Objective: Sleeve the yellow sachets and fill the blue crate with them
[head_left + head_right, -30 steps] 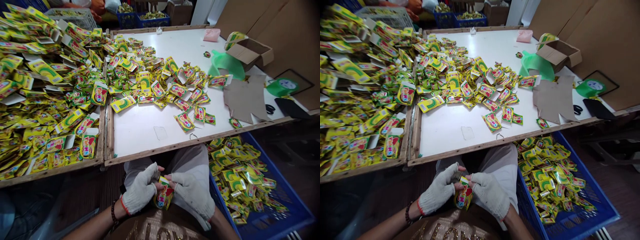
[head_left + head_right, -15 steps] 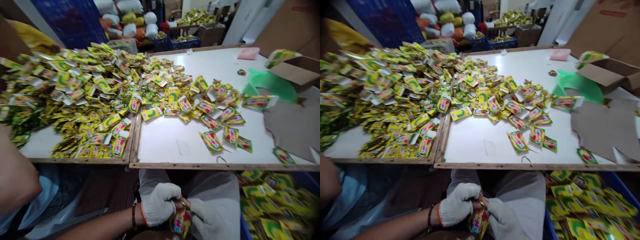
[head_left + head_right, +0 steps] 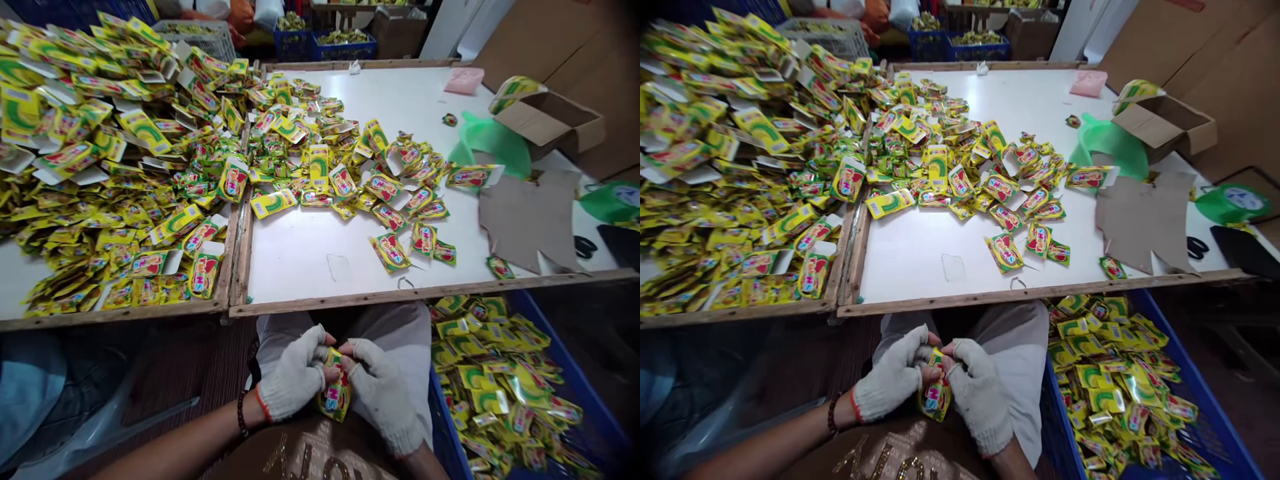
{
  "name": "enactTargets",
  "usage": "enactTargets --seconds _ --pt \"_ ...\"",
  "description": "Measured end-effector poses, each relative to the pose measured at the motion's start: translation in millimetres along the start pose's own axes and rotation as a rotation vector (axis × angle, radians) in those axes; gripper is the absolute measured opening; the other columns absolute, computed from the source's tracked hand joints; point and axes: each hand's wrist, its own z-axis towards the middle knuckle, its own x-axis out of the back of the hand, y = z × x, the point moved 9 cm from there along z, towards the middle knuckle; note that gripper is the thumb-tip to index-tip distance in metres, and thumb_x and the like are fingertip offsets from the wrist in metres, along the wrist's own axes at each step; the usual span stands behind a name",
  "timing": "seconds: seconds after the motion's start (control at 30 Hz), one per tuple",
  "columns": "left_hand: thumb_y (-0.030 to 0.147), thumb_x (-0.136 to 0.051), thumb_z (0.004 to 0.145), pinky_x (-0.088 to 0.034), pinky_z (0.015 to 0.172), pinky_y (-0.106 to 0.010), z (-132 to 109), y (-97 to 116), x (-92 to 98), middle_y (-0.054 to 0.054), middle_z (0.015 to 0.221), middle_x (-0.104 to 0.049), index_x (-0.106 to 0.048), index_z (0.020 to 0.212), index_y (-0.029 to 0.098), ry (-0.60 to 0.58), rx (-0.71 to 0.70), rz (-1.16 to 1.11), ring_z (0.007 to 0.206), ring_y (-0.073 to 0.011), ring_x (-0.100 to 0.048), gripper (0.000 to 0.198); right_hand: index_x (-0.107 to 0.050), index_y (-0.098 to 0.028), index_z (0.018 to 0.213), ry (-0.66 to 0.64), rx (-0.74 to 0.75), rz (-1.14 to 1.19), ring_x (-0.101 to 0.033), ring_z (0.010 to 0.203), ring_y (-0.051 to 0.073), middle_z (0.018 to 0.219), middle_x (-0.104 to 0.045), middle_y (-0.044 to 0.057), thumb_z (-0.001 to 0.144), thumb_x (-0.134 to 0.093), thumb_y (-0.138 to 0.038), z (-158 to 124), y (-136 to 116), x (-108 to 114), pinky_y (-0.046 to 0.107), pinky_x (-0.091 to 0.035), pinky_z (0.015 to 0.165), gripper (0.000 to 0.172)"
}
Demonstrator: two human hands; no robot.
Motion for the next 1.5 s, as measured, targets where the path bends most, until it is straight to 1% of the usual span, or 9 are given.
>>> enactTargets --seconds 0.23,0.37,0.5,0.63,0.8,0.93,1.13,1.33,1.5 --pt "0.015 -0.062 0.069 -0.042 0.061 -0.020 -1.7 -4.0 -2.5 0.001 0.080 -0.057 -0.045 0.098 0.017 0.000 0.032 0.125 0.069 -0.0101 -0.052 0.034 -0.065 -0.018 0.085 -0.085 0.200 0.029 -0.058 0.086 0.016 0.091 -0.062 0.005 0.080 -0.050 -0.015 -6.6 -11.7 -2.2 0.026 -0.047 0.079 0.015" --pt "0.020 -0.056 0.076 -0.040 0.064 -0.020 -2.3 20.0 -1.2 0.000 0.082 -0.058 -0.052 0.093 0.014 -0.044 -0.047 0.335 0.073 -0.0114 -0.052 0.019 -0.063 -0.019 0.086 -0.070 0.073 -0.004 -0.058 0.084 0.016 0.089 -0.063 0.003 0.081 -0.053 -0.020 -8.0 -1.1 2.5 0.026 -0.046 0.076 0.012" --pt "0.023 -0.049 0.081 -0.035 0.058 -0.017 -1.3 51.6 -2.9 0.001 0.071 -0.055 -0.060 0.079 0.011 -0.192 -0.163 0.600 0.066 -0.0089 -0.046 0.016 -0.063 -0.021 0.090 -0.132 -0.046 -0.067 -0.059 0.080 0.016 0.088 -0.065 0.001 0.082 -0.054 -0.023 -9.8 1.9 1.2 0.026 -0.046 0.072 0.012" --pt "0.014 -0.049 0.076 -0.023 0.047 -0.016 1.8 75.3 -11.5 0.006 0.052 -0.035 -0.047 0.055 0.011 -0.378 -0.294 0.774 0.051 -0.0042 -0.029 0.021 -0.064 -0.019 0.090 -0.192 0.013 -0.147 -0.059 0.079 0.016 0.087 -0.065 0.002 0.079 -0.056 -0.019 -7.8 -13.5 -1.0 0.025 -0.045 0.071 0.014" --pt "0.005 -0.052 0.068 -0.021 0.044 -0.016 9.8 84.7 -22.7 0.007 0.048 -0.033 -0.045 0.051 0.011 -0.533 -0.328 0.874 0.046 -0.0029 -0.028 0.019 -0.065 -0.018 0.089 -0.251 0.088 -0.208 -0.057 0.076 0.016 0.083 -0.064 0.002 0.081 -0.053 -0.018 -6.3 -24.0 -9.6 0.026 -0.044 0.068 0.015" --pt "0.013 -0.052 0.073 -0.027 0.047 -0.016 16.0 72.6 -16.9 0.006 0.053 -0.043 -0.051 0.059 0.012 -0.365 -0.277 0.841 0.051 -0.0049 -0.036 0.015 -0.063 -0.017 0.084 -0.143 0.063 -0.144 -0.056 0.073 0.016 0.080 -0.062 0.003 0.084 -0.049 -0.024 -4.4 -9.9 -6.4 0.027 -0.044 0.067 0.015" --pt "0.025 -0.056 0.080 -0.041 0.074 -0.021 2.2 27.4 -2.0 -0.002 0.087 -0.061 -0.059 0.090 0.015 -0.022 -0.195 0.543 0.081 -0.0132 -0.053 0.016 -0.061 -0.017 0.075 0.017 0.053 0.038 -0.057 0.075 0.015 0.080 -0.061 0.004 0.080 -0.053 -0.024 -3.7 15.5 3.5 0.025 -0.047 0.068 0.012" --pt "0.021 -0.057 0.079 -0.044 0.073 -0.023 1.9 -0.2 -5.8 -0.002 0.089 -0.059 -0.053 0.095 0.016 -0.028 -0.070 0.273 0.082 -0.0139 -0.054 0.018 -0.064 -0.018 0.084 -0.071 0.256 -0.048 -0.056 0.081 0.015 0.087 -0.061 0.005 0.083 -0.047 -0.016 -16.5 -1.0 2.2 0.027 -0.047 0.074 0.017" --pt "0.024 -0.059 0.078 -0.045 0.071 -0.025 2.2 3.8 -14.5 -0.004 0.092 -0.058 -0.047 0.102 0.015 -0.124 -0.009 0.131 0.081 -0.0141 -0.056 0.028 -0.064 -0.019 0.086 -0.039 0.164 -0.022 -0.059 0.079 0.014 0.085 -0.064 0.004 0.086 -0.049 -0.023 -15.4 -2.2 20.4 0.025 -0.048 0.072 0.016"
